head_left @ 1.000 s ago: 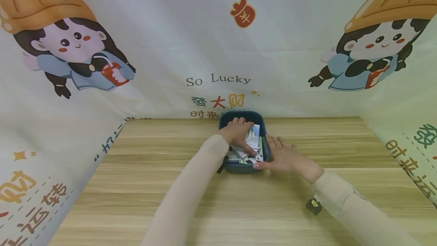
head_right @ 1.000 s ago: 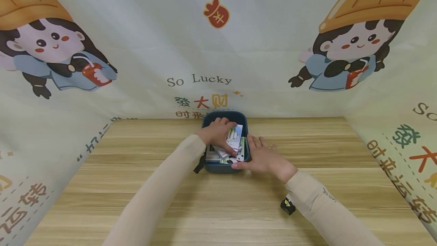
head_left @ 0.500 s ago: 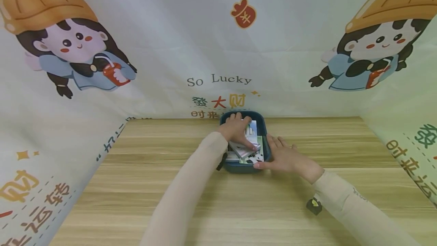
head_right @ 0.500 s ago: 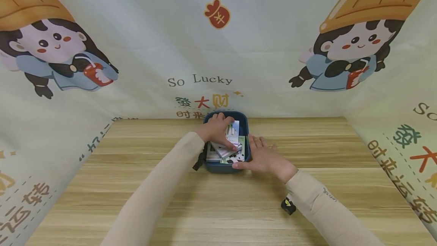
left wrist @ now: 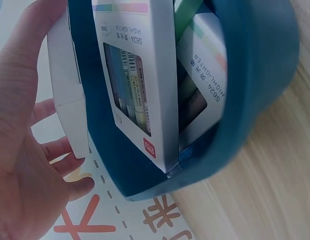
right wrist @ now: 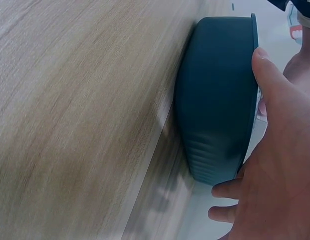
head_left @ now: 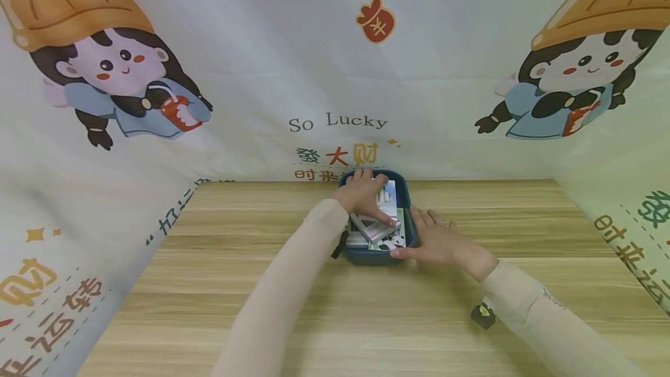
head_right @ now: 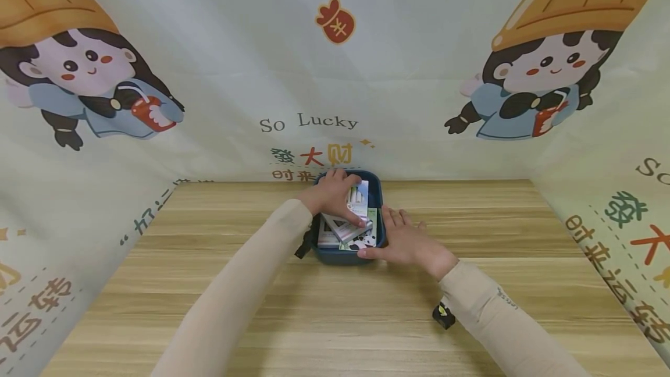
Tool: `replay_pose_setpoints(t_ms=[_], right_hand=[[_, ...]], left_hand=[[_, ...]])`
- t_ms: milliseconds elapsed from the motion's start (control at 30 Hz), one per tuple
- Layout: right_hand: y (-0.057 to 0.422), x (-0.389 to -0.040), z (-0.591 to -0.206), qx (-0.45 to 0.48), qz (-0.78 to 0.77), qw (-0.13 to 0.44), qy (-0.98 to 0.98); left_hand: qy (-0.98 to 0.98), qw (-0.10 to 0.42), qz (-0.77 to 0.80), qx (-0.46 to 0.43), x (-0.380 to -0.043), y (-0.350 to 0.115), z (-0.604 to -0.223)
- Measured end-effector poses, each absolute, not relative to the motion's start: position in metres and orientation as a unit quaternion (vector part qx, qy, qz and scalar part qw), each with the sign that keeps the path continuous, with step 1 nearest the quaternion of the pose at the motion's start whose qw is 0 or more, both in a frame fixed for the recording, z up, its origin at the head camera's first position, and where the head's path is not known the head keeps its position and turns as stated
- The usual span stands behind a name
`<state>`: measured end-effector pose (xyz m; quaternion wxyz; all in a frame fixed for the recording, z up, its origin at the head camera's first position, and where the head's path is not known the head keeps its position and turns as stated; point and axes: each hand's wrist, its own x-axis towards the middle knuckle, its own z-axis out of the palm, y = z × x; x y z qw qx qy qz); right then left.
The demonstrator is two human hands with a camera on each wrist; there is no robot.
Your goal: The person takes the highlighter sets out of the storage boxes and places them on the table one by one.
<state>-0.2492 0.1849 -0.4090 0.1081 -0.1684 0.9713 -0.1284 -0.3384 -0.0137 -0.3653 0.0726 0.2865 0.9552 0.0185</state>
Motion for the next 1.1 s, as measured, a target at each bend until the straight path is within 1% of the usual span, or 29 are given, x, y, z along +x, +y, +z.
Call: replay_pose_setpoints(t_ms=[500,733,1100], right_hand=[[0.185,-0.249,-0.410,-0.172,-0.131,0.103,0.971],[0.185,-0.250,-0.411,-0.171,-0.128,0.103,0.971],[0.185,-0.250,-0.412,-0.170,-0.130,0.105,0.971]], left_hand=[[0.959,0.081,0.026,0.271,-0.338,-0.020,-0.363],[0.962,0.075,0.016,0.264,-0.338,-0.023,-0.364],[0.960,0.069,0.015,0.271,-0.326,-0.028,-0.360]])
